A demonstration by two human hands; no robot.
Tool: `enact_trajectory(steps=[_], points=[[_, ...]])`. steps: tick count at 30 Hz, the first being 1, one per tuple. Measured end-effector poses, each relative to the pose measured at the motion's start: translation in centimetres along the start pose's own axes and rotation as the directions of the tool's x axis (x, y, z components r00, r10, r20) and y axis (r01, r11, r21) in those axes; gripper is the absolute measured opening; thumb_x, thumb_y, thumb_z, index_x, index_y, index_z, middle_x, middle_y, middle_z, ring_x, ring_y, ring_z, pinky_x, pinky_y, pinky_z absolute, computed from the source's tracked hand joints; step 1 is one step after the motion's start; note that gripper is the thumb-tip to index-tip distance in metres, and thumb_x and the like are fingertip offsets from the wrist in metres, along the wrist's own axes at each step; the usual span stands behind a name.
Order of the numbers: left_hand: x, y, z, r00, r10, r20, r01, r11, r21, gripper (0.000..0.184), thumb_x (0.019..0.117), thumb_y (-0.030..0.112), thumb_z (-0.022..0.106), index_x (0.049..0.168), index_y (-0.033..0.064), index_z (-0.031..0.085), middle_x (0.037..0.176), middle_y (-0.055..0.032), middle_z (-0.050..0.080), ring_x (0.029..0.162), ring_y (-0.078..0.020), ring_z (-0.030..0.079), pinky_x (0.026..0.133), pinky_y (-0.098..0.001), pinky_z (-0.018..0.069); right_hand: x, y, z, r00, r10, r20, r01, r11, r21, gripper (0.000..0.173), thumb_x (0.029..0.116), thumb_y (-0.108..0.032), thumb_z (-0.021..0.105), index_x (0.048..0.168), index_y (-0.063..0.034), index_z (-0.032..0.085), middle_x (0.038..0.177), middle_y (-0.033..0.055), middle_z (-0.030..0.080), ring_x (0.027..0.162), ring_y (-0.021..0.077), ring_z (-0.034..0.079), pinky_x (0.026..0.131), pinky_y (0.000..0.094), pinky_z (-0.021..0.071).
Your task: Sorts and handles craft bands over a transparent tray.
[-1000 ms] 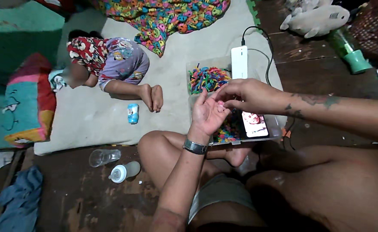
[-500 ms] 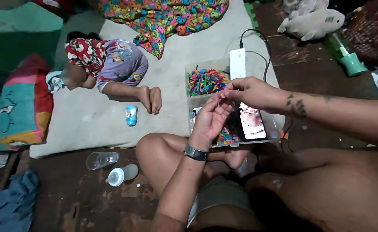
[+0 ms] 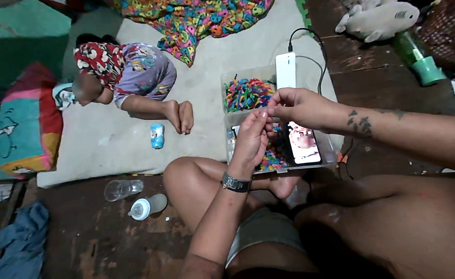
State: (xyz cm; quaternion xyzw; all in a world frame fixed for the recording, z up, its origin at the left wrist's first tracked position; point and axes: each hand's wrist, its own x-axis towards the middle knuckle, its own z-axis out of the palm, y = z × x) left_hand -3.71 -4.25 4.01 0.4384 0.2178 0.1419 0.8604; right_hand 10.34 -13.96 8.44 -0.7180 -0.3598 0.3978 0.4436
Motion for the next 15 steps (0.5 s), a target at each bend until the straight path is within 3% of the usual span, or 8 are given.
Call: enact_trajectory(steps=[3,6,11,15], points=[[-0.1,0.32,0.06,1.0,-0.015,0.003,0.015,0.999,-0.049,0.014,0.1078,0.019,0.048,0.105,0.0168,0.062,0.09,0.003,0.064,0.069,-0.0022,0.059,0.063,-0.0156,0.0512,-0.03,0.54,-0.02,0.966,-0.257,0.032,0.259,0.953,-0.158,0.015,0.0974,-0.009,0.068,0.112,-0.0056,0.065,0.097,0.0055,0.066,0.077,0.0107,0.065,0.071,0.0295,0.0575],[-0.19,0.49,0.14,0.999,-0.041,0.001,0.041,0.996,-0.085,0.014,0.1078,0.018,0.048,0.105,0.0165,0.061,0.087,0.003,0.062,0.066,-0.0019,0.057,0.061,-0.0152,0.0497,0.12,0.8,0.03,0.898,-0.438,0.05,0.43,0.845,-0.316,0.018,0.0927,-0.007,0.073,0.11,-0.0045,0.068,0.099,0.0072,0.07,0.08,0.0126,0.068,0.075,0.0313,0.0593],[-0.18,0.38,-0.19,0.999,-0.044,0.01,0.045,0.991,-0.123,0.013,0.1082,0.018,0.047,0.108,0.0152,0.06,0.088,0.0024,0.06,0.065,-0.0026,0.055,0.061,-0.0158,0.0491,0.37,1.07,-0.12,0.814,-0.581,0.017,0.523,0.718,-0.459,0.01,0.0942,-0.012,0.071,0.102,-0.0065,0.075,0.092,0.0057,0.071,0.077,0.0118,0.065,0.072,0.0285,0.0558],[-0.23,0.01,-0.44,1.0,0.006,0.0,-0.006,0.995,-0.096,0.013,0.1075,0.017,0.049,0.107,0.0165,0.061,0.084,0.004,0.058,0.065,-0.0021,0.055,0.061,-0.0155,0.0493,0.26,0.72,-0.06,0.844,-0.536,-0.03,0.476,0.773,-0.42,0.011,0.0952,-0.014,0.07,0.102,-0.008,0.078,0.094,0.0057,0.071,0.079,0.0099,0.066,0.073,0.0258,0.0553]])
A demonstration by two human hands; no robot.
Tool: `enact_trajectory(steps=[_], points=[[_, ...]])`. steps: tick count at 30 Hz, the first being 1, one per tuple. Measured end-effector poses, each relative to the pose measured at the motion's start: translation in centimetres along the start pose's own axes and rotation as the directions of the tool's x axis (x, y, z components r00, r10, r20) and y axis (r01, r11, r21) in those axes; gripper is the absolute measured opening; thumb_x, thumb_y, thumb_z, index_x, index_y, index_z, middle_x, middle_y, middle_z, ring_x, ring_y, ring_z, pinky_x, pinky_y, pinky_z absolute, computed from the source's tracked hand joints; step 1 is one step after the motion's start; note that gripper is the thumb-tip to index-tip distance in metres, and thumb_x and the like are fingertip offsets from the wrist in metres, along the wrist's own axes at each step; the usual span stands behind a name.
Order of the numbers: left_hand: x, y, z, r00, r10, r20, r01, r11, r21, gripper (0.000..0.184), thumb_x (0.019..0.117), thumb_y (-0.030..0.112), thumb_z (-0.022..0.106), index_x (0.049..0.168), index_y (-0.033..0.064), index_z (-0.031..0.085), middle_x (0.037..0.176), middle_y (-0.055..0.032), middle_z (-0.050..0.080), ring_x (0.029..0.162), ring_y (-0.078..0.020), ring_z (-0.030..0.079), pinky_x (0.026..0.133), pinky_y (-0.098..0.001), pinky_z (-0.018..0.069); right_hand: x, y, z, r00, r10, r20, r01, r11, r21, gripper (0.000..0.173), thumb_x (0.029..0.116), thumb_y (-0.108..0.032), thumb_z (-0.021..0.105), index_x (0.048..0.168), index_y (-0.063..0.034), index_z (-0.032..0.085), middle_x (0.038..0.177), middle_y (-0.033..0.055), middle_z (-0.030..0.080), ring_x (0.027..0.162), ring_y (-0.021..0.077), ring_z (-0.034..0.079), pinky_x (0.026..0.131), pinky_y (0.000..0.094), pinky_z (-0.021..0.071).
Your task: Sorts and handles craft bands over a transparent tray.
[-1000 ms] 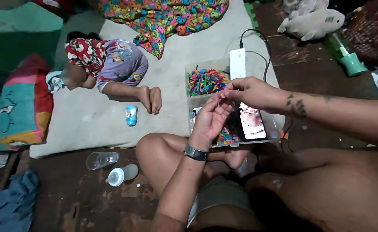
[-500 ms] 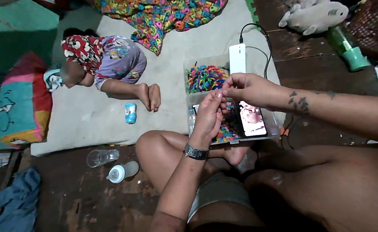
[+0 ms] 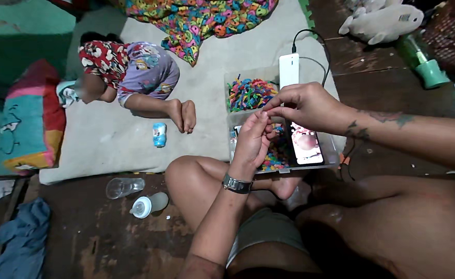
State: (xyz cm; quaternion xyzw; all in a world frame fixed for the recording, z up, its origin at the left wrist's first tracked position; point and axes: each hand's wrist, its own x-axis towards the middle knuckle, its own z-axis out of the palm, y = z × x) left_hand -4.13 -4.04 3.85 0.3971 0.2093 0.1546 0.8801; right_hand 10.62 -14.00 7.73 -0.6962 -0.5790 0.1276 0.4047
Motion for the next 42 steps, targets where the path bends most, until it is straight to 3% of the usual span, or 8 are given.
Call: enact_trajectory(steps=[8,14,17,26,31,35,39,42], points=[[-0.1,0.0,-0.1,0.999,0.026,0.046,-0.027,0.999,0.037,0.016,0.1076,0.02,0.05,0.111,0.0157,0.064,0.089,0.0034,0.061,0.068,-0.0014,0.056,0.063,-0.0149,0.0497,0.1,0.0,-0.6,1.0,0.003,-0.022,-0.002,0.999,0.044,0.008,0.091,-0.015,0.076,0.096,-0.01,0.08,0.093,0.0038,0.068,0.08,0.0063,0.062,0.07,0.0201,0.0525],[-0.1,0.4,-0.3,0.996,-0.004,0.095,0.002,1.0,0.027,0.016,0.1072,0.019,0.049,0.104,0.0154,0.065,0.085,0.0034,0.061,0.066,-0.0021,0.056,0.062,-0.0156,0.0496,0.3,0.4,-1.0,0.984,-0.178,0.006,0.178,0.983,-0.047,0.008,0.0906,-0.014,0.075,0.092,-0.007,0.076,0.092,0.007,0.067,0.083,0.014,0.065,0.075,0.0294,0.0554],[-0.2,0.6,-0.2,0.994,-0.033,0.105,0.037,0.999,-0.039,0.016,0.107,0.016,0.048,0.105,0.0151,0.064,0.084,0.0035,0.059,0.065,-0.0023,0.055,0.061,-0.0155,0.0492,0.4,0.3,-0.9,0.985,-0.174,0.004,0.174,0.984,-0.042,0.009,0.0919,-0.015,0.074,0.093,-0.0065,0.075,0.093,0.007,0.066,0.081,0.0126,0.063,0.073,0.0271,0.0542],[0.1,0.7,0.1,0.983,-0.112,0.146,0.135,0.977,-0.162,0.014,0.1062,0.017,0.049,0.102,0.018,0.062,0.081,0.0043,0.058,0.062,-0.0022,0.054,0.057,-0.0144,0.048,0.4,-0.5,-0.9,0.988,0.132,0.076,-0.148,0.951,0.27,0.007,0.0989,-0.011,0.065,0.097,-0.007,0.071,0.096,0.0008,0.064,0.084,0.0032,0.06,0.076,0.0196,0.0508],[0.1,0.7,0.5,0.984,-0.11,0.141,0.131,0.981,-0.144,0.014,0.1066,0.018,0.049,0.101,0.0181,0.061,0.082,0.0041,0.058,0.061,-0.0022,0.053,0.057,-0.0143,0.0472,0.4,-0.3,-0.5,0.898,0.343,0.275,-0.435,0.607,0.665,0.015,0.1032,-0.007,0.055,0.094,-0.0113,0.065,0.083,-0.0039,0.066,0.076,0.0029,0.061,0.073,0.0189,0.052],[-0.1,0.6,0.6,0.996,-0.057,0.069,0.052,0.996,0.071,0.013,0.1078,0.018,0.047,0.105,0.0183,0.06,0.082,0.0058,0.055,0.061,0.0001,0.05,0.056,-0.0126,0.0452,0.3,-0.6,-0.8,0.896,0.363,0.255,-0.444,0.749,0.493,0.007,0.1025,-0.01,0.059,0.1,-0.0092,0.066,0.09,-0.001,0.064,0.079,0.0056,0.06,0.074,0.0234,0.0508],[-0.2,0.9,0.6,0.999,-0.033,0.042,0.025,0.983,0.184,0.011,0.1067,0.016,0.05,0.108,0.0155,0.06,0.08,0.005,0.058,0.057,0.0012,0.049,0.053,-0.0124,0.043,0.5,-1.0,-1.7,0.969,0.072,0.236,-0.099,0.99,0.105,0.019,0.092,-0.011,0.075,0.11,-0.0036,0.071,0.102,0.0101,0.065,0.084,0.0155,0.064,0.076,0.0313,0.0561],[-0.3,0.8,0.0,0.999,0.008,0.044,-0.021,0.948,0.318,0.011,0.1067,0.017,0.051,0.105,0.0139,0.061,0.076,0.004,0.055,0.053,0.0003,0.043,0.048,-0.0132,0.0378,0.7,-0.8,-2.3,0.967,-0.113,0.229,0.145,0.981,-0.126,0.009,0.0943,-0.014,0.072,0.099,-0.0073,0.075,0.091,0.0068,0.07,0.082,0.0175,0.068,0.077,0.037,0.0582]])
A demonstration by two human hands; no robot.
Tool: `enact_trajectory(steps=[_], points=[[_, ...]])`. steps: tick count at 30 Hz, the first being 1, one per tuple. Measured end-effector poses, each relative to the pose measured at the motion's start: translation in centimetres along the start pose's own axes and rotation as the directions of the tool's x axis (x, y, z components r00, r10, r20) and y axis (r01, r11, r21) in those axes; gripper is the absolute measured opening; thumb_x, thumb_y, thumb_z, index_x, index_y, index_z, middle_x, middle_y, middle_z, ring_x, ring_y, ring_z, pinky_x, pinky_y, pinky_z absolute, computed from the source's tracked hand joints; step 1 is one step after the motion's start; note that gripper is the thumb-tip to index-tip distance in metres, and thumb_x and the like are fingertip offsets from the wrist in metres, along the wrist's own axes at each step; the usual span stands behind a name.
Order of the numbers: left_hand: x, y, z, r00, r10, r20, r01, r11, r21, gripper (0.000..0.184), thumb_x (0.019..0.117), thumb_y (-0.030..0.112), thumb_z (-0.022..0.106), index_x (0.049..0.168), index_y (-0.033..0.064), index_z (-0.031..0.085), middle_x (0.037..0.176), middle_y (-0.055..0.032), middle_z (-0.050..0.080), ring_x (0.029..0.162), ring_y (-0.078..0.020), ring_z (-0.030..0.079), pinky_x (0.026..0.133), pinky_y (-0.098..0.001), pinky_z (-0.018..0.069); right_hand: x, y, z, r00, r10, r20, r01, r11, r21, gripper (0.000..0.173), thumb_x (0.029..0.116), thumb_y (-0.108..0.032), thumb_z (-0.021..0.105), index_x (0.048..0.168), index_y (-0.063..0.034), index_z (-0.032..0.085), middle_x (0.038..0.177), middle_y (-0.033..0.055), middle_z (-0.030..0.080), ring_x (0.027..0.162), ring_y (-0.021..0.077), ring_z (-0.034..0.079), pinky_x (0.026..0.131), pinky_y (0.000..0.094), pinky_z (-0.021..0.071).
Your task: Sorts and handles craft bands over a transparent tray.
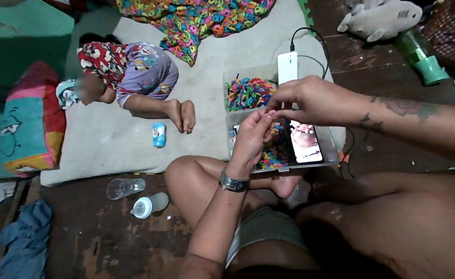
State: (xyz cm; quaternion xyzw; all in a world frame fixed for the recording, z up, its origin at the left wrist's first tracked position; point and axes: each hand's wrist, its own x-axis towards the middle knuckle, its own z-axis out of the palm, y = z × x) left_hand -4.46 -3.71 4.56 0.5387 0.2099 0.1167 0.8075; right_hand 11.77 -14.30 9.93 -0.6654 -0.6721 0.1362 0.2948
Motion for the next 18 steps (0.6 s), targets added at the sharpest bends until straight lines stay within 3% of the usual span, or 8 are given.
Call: enact_trajectory(steps=[2,5,8,11,13,15,16,18], points=[[-0.1,-0.3,-0.4,0.996,0.08,-0.037,-0.071,0.975,0.212,0.011,0.1064,0.019,0.053,0.105,0.0139,0.062,0.076,0.0029,0.056,0.052,-0.0009,0.042,0.047,-0.0146,0.0365,0.1,-0.2,-0.3,0.999,-0.045,0.013,0.046,0.991,-0.124,0.008,0.0954,-0.016,0.071,0.096,-0.0085,0.075,0.089,0.0063,0.069,0.082,0.0198,0.068,0.076,0.0406,0.058],[-0.3,-0.2,-0.3,0.969,0.232,-0.082,-0.161,0.849,0.503,0.011,0.1056,0.017,0.054,0.104,0.0101,0.063,0.067,0.0005,0.049,0.048,-0.0047,0.039,0.044,-0.0183,0.0333,0.2,-0.6,-0.1,0.996,-0.086,0.031,0.091,0.966,-0.242,0.01,0.0951,-0.017,0.069,0.092,-0.0092,0.074,0.09,0.0065,0.069,0.083,0.0234,0.068,0.073,0.0467,0.0549],[-0.1,-0.3,-0.3,0.952,0.3,-0.064,-0.212,0.794,0.569,0.008,0.104,0.012,0.054,0.102,0.0084,0.062,0.061,0.0,0.044,0.046,-0.0061,0.038,0.043,-0.0197,0.0335,0.3,-0.9,0.0,0.993,-0.108,0.043,0.116,0.942,-0.314,0.013,0.0975,-0.018,0.065,0.092,-0.0095,0.073,0.094,0.007,0.069,0.087,0.0266,0.068,0.071,0.0496,0.0503],[-0.1,-0.5,-0.5,0.971,0.237,-0.038,-0.187,0.849,0.495,0.009,0.1054,0.016,0.053,0.107,0.0116,0.061,0.063,-0.0001,0.046,0.047,-0.0063,0.039,0.043,-0.0198,0.0334,0.3,-0.5,0.4,0.996,-0.085,0.018,0.087,0.957,-0.277,0.013,0.0978,-0.018,0.063,0.095,-0.0082,0.071,0.099,0.0091,0.067,0.094,0.0288,0.067,0.076,0.0504,0.0513],[-0.1,-0.5,-0.3,0.989,0.147,-0.009,-0.137,0.941,0.309,0.01,0.1067,0.018,0.05,0.11,0.0151,0.06,0.068,0.0015,0.048,0.048,-0.0034,0.038,0.043,-0.0166,0.033,0.2,-0.5,0.8,0.998,0.023,-0.05,-0.026,0.998,-0.061,0.01,0.0976,-0.012,0.064,0.097,-0.0042,0.07,0.106,0.0132,0.065,0.1,0.0278,0.065,0.087,0.0477,0.0543],[0.2,-0.4,0.1,0.995,0.088,0.042,-0.09,0.995,0.049,0.011,0.1067,0.016,0.048,0.105,0.0166,0.058,0.069,0.0043,0.049,0.048,-0.0004,0.039,0.044,-0.0136,0.0348,0.2,-1.0,1.1,0.964,0.263,-0.047,-0.236,0.922,0.306,0.011,0.1016,-0.008,0.058,0.097,-0.0032,0.067,0.115,0.0125,0.058,0.105,0.02,0.06,0.089,0.0363,0.0524],[0.3,-0.3,0.4,0.996,0.068,0.058,-0.066,0.997,-0.041,0.011,0.1067,0.017,0.047,0.103,0.017,0.058,0.066,0.0058,0.045,0.048,-0.0004,0.038,0.045,-0.0138,0.0346,0.3,-1.3,1.2,0.919,0.394,0.009,-0.344,0.792,0.505,0.012,0.1039,-0.008,0.054,0.098,-0.0054,0.064,0.115,0.0077,0.056,0.104,0.0148,0.058,0.087,0.0321,0.051],[0.4,0.0,1.1,0.997,0.042,0.06,-0.035,0.993,-0.112,0.013,0.1075,0.019,0.045,0.102,0.0175,0.056,0.062,0.0075,0.041,0.046,0.0001,0.036,0.044,-0.0132,0.0336,0.3,-1.2,1.7,0.831,0.531,0.163,-0.435,0.438,0.787,0.016,0.1075,-0.013,0.045,0.1,-0.0107,0.059,0.099,-0.0001,0.06,0.09,0.0083,0.061,0.08,0.028,0.053]])
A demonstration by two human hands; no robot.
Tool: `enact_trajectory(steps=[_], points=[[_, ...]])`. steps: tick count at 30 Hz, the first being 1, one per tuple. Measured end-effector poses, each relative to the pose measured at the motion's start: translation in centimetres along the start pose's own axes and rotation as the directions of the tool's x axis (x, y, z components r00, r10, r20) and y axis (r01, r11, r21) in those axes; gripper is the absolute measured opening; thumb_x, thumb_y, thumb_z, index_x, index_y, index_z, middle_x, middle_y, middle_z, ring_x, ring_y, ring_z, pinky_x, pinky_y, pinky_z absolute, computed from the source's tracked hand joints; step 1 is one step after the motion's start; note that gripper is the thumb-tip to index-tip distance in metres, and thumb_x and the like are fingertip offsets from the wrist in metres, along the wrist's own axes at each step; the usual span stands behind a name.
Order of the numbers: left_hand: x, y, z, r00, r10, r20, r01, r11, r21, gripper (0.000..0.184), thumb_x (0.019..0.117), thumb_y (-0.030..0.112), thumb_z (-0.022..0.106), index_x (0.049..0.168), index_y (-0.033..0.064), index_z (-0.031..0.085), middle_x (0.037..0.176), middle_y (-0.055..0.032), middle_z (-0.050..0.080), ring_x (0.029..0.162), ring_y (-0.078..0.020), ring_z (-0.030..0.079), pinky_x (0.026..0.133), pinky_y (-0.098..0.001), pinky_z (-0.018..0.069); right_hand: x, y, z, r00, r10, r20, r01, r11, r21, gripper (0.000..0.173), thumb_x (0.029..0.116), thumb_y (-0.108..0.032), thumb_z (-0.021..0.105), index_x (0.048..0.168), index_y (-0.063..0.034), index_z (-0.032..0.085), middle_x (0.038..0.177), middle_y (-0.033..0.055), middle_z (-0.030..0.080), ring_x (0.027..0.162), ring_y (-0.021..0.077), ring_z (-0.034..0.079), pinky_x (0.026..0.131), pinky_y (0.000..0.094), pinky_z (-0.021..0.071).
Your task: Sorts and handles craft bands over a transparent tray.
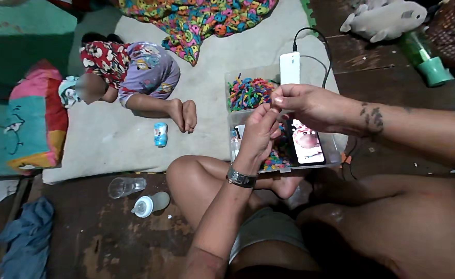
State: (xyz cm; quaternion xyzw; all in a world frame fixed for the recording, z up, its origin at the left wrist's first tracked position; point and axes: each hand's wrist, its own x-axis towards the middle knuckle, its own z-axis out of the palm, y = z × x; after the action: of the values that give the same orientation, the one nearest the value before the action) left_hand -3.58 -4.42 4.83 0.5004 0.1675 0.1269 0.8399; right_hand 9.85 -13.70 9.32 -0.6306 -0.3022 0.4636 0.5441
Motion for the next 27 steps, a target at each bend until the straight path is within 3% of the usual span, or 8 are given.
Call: enact_trajectory(steps=[2,5,9,12,15,21,24,27], points=[[0.0,0.2,0.2,1.0,0.005,0.0,-0.005,0.999,0.038,0.012,0.1081,0.023,0.046,0.102,0.0185,0.056,0.062,0.0067,0.039,0.045,-0.0006,0.034,0.043,-0.0134,0.032,0.2,0.3,0.0,0.995,0.096,0.023,-0.098,0.965,0.243,0.018,0.1091,-0.018,0.042,0.104,-0.0125,0.059,0.094,0.0009,0.063,0.088,0.0112,0.063,0.08,0.0308,0.055],[-0.2,0.3,-0.3,0.999,0.039,-0.001,-0.038,0.982,0.185,0.013,0.1075,0.028,0.049,0.103,0.0188,0.057,0.061,0.0036,0.039,0.044,-0.0032,0.032,0.041,-0.016,0.0295,0.4,0.0,-0.5,0.996,0.08,-0.026,-0.069,0.956,0.284,0.025,0.1091,-0.023,0.041,0.104,-0.0142,0.063,0.098,-0.0003,0.063,0.094,0.012,0.063,0.082,0.0329,0.0538],[-0.4,0.2,-0.8,0.988,0.147,-0.049,-0.096,0.829,0.552,0.013,0.1075,0.027,0.051,0.109,0.017,0.059,0.064,-0.0015,0.048,0.043,-0.0065,0.036,0.039,-0.0188,0.0301,-0.1,-1.4,-1.7,0.993,-0.113,-0.011,0.108,0.966,-0.234,0.019,0.1073,-0.016,0.047,0.112,-0.0091,0.064,0.111,0.0023,0.062,0.103,0.0116,0.061,0.089,0.0345,0.0519],[-0.3,0.1,-0.8,0.971,0.235,-0.051,-0.132,0.699,0.703,0.009,0.1033,0.014,0.055,0.11,0.0112,0.061,0.062,-0.0038,0.05,0.044,-0.0092,0.04,0.039,-0.0221,0.0345,-0.6,-1.7,-2.4,0.902,-0.328,0.282,0.422,0.527,-0.738,0.011,0.0972,-0.015,0.069,0.102,-0.0061,0.073,0.112,0.0123,0.067,0.107,0.0269,0.064,0.092,0.0486,0.0524],[-0.3,0.1,-0.4,0.953,0.3,-0.035,-0.162,0.607,0.778,0.006,0.0984,0.008,0.055,0.099,0.0075,0.061,0.058,-0.0027,0.046,0.043,-0.0095,0.038,0.04,-0.0227,0.033,-0.6,-1.7,-2.6,0.78,-0.397,0.484,0.543,0.047,-0.838,0.013,0.0972,-0.022,0.067,0.096,-0.0126,0.075,0.104,0.0095,0.067,0.1,0.0334,0.064,0.085,0.0586,0.0463],[-0.3,0.3,-0.6,0.956,0.291,-0.022,-0.153,0.562,0.813,0.003,0.0972,0.005,0.057,0.097,0.0062,0.06,0.061,-0.0022,0.046,0.047,-0.0104,0.04,0.044,-0.0248,0.0355,-0.8,-2.3,-1.6,0.721,-0.376,0.582,0.54,-0.22,-0.812,0.013,0.0924,0.003,0.063,0.093,-0.0067,0.072,0.1,0.0124,0.066,0.1,0.0344,0.064,0.087,0.0559,0.045],[0.0,-0.3,-1.1,0.974,0.222,-0.031,-0.131,0.674,0.727,0.01,0.0992,0.007,0.05,0.105,0.008,0.059,0.063,-0.002,0.046,0.048,-0.0093,0.04,0.044,-0.0242,0.0355,-0.2,-1.4,-1.6,0.768,-0.402,0.498,0.529,-0.04,-0.848,0.005,0.0954,-0.008,0.065,0.095,-0.0062,0.069,0.104,0.0127,0.066,0.101,0.0331,0.064,0.086,0.0544,0.0468],[0.2,-0.4,-0.8,0.998,0.052,-0.044,-0.032,0.928,0.37,0.012,0.1068,0.012,0.047,0.11,0.0142,0.058,0.075,0.0029,0.053,0.054,-0.0022,0.044,0.049,-0.0171,0.0394,-0.2,-1.4,-1.0,0.964,-0.221,0.148,0.264,0.719,-0.643,0.014,0.1042,-0.008,0.056,0.1,0.0005,0.067,0.102,0.0105,0.064,0.098,0.0209,0.062,0.089,0.0421,0.0506]])
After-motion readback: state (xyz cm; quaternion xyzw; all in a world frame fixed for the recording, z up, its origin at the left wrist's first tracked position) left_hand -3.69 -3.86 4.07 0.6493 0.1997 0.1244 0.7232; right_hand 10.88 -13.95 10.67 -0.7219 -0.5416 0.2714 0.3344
